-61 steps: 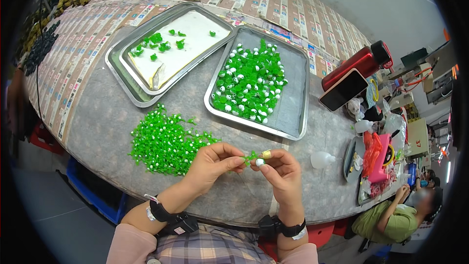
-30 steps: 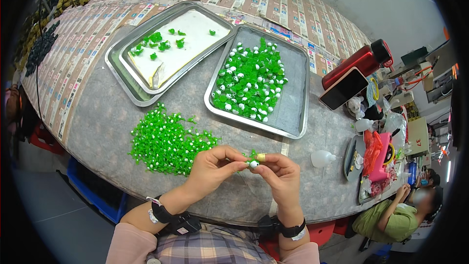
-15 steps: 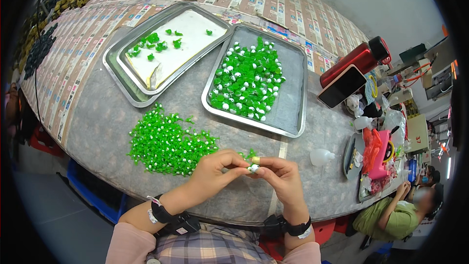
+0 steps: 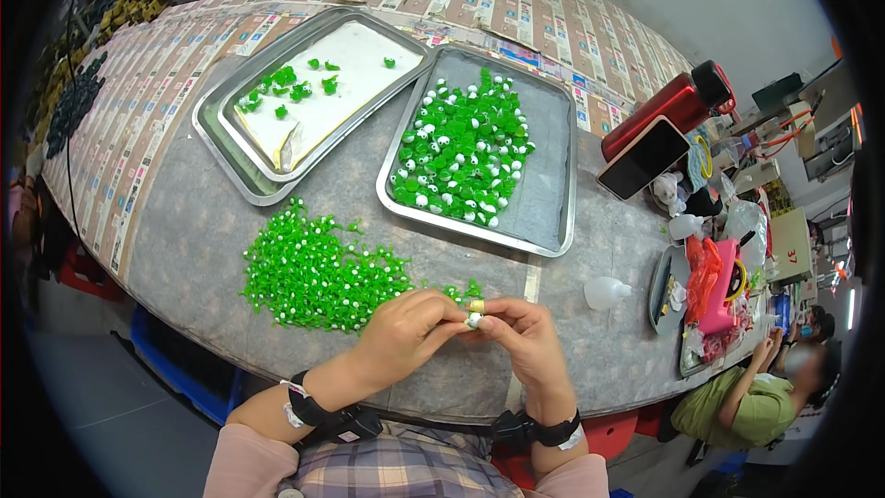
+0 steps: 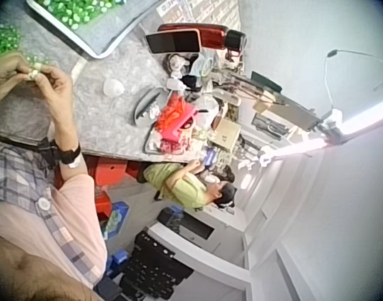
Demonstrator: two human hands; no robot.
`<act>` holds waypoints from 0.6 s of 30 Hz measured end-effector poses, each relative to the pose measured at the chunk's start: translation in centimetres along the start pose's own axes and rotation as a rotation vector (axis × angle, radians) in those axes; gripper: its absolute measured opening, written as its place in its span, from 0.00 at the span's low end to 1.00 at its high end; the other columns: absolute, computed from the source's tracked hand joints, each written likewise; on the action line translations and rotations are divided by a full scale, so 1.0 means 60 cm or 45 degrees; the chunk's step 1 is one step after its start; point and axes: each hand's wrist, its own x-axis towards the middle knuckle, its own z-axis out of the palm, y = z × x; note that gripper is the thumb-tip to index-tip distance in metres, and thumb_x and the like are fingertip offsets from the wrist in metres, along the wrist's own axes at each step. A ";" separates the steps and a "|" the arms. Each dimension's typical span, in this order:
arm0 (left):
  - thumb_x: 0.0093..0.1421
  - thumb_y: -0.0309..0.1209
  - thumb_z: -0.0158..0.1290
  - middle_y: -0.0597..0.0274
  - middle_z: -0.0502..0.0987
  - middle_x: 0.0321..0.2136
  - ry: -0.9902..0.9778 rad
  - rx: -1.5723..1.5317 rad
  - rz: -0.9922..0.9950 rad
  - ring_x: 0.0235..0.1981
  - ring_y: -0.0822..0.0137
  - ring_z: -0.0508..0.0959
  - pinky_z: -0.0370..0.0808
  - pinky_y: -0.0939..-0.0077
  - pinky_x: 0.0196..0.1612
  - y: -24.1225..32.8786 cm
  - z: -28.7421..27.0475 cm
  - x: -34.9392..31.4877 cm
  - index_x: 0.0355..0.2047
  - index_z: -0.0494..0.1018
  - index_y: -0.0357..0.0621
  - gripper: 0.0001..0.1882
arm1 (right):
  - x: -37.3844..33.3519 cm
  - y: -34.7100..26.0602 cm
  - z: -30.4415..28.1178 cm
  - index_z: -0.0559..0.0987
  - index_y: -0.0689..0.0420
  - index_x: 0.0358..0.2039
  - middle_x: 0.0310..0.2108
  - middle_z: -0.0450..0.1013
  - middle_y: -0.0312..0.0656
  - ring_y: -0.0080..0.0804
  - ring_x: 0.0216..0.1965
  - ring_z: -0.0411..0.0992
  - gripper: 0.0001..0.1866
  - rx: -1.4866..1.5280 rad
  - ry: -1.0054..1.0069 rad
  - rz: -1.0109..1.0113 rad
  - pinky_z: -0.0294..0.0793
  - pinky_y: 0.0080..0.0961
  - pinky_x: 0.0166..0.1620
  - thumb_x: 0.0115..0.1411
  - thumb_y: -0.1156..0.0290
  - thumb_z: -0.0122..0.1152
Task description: The person repeatedly picks up small green plastic pieces and white beads from a table, applies a small amount of liquid from a squeeze bottle to the green piece, and attaches the white bead to it. The assembled items are placed into a metal tray. The process is repeated continuously throughout the clip.
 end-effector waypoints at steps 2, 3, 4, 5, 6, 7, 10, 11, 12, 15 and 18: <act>0.42 0.23 0.54 0.59 0.72 0.21 0.010 0.004 -0.008 0.24 0.62 0.72 0.68 0.75 0.27 0.001 0.001 0.000 0.23 0.69 0.39 0.06 | 0.000 0.001 0.001 0.71 0.66 0.35 0.30 0.71 0.44 0.25 0.30 0.70 0.10 0.006 0.010 -0.002 0.71 0.17 0.34 0.51 0.78 0.51; 0.42 0.23 0.55 0.59 0.72 0.21 0.015 0.005 -0.012 0.24 0.62 0.72 0.68 0.75 0.27 0.001 0.001 -0.001 0.23 0.69 0.40 0.06 | 0.000 0.003 0.002 0.71 0.66 0.35 0.30 0.71 0.44 0.25 0.30 0.70 0.10 0.011 0.015 -0.007 0.71 0.17 0.34 0.51 0.78 0.51; 0.43 0.23 0.54 0.59 0.72 0.21 0.000 0.004 -0.022 0.24 0.63 0.72 0.68 0.75 0.27 0.002 0.000 -0.001 0.23 0.69 0.39 0.06 | 0.000 0.004 0.002 0.71 0.66 0.35 0.30 0.71 0.44 0.26 0.30 0.71 0.10 0.015 0.020 -0.011 0.71 0.17 0.33 0.51 0.78 0.51; 0.43 0.23 0.54 0.59 0.72 0.21 -0.014 0.004 -0.030 0.24 0.64 0.72 0.68 0.76 0.27 0.002 -0.002 -0.001 0.23 0.69 0.39 0.05 | 0.000 0.004 0.002 0.71 0.66 0.35 0.30 0.71 0.44 0.26 0.30 0.71 0.10 0.027 0.023 -0.007 0.71 0.17 0.34 0.51 0.78 0.51; 0.44 0.22 0.53 0.59 0.72 0.21 -0.028 0.004 -0.040 0.24 0.65 0.72 0.69 0.76 0.27 0.004 -0.003 -0.001 0.23 0.69 0.38 0.05 | -0.001 0.004 0.002 0.71 0.66 0.35 0.29 0.71 0.44 0.26 0.30 0.71 0.10 0.039 0.026 -0.001 0.71 0.17 0.34 0.51 0.78 0.51; 0.44 0.22 0.53 0.60 0.72 0.21 -0.056 -0.058 -0.117 0.23 0.67 0.72 0.69 0.77 0.27 0.005 -0.005 0.000 0.23 0.69 0.38 0.05 | -0.001 0.004 0.003 0.71 0.66 0.35 0.29 0.71 0.44 0.26 0.30 0.71 0.10 0.051 0.028 0.004 0.71 0.17 0.34 0.51 0.78 0.51; 0.45 0.22 0.52 0.63 0.72 0.21 -0.092 -0.341 -0.439 0.23 0.71 0.72 0.68 0.80 0.26 0.006 -0.014 0.002 0.23 0.70 0.38 0.03 | -0.006 -0.007 0.003 0.72 0.66 0.32 0.28 0.71 0.45 0.25 0.30 0.71 0.08 0.080 0.015 -0.061 0.71 0.17 0.33 0.51 0.78 0.51; 0.47 0.24 0.52 0.63 0.72 0.21 -0.072 -0.498 -0.605 0.22 0.72 0.71 0.68 0.80 0.26 0.005 -0.026 0.006 0.23 0.70 0.39 0.03 | -0.003 -0.010 0.000 0.72 0.65 0.31 0.27 0.71 0.44 0.25 0.29 0.71 0.07 -0.016 0.109 -0.150 0.70 0.16 0.32 0.50 0.77 0.52; 0.48 0.26 0.52 0.64 0.72 0.21 -0.056 -0.659 -0.769 0.22 0.72 0.71 0.67 0.81 0.26 0.001 -0.039 0.013 0.22 0.71 0.39 0.03 | 0.003 -0.014 -0.005 0.72 0.64 0.30 0.27 0.72 0.43 0.24 0.29 0.71 0.07 -0.113 0.208 -0.239 0.70 0.16 0.31 0.50 0.77 0.53; 0.50 0.27 0.51 0.66 0.71 0.22 0.463 -0.960 -0.589 0.22 0.76 0.70 0.69 0.83 0.27 -0.040 -0.109 0.052 0.30 0.69 0.38 0.07 | 0.005 -0.021 -0.025 0.72 0.62 0.29 0.25 0.71 0.40 0.23 0.27 0.70 0.07 -0.691 0.378 -0.352 0.69 0.16 0.29 0.48 0.76 0.55; 0.53 0.28 0.47 0.64 0.70 0.29 0.880 -0.862 -0.404 0.24 0.78 0.69 0.69 0.84 0.29 -0.061 -0.175 0.091 0.45 0.60 0.40 0.19 | 0.016 -0.017 -0.024 0.72 0.60 0.28 0.23 0.70 0.39 0.24 0.24 0.69 0.08 -1.058 0.393 -0.393 0.68 0.16 0.27 0.44 0.75 0.57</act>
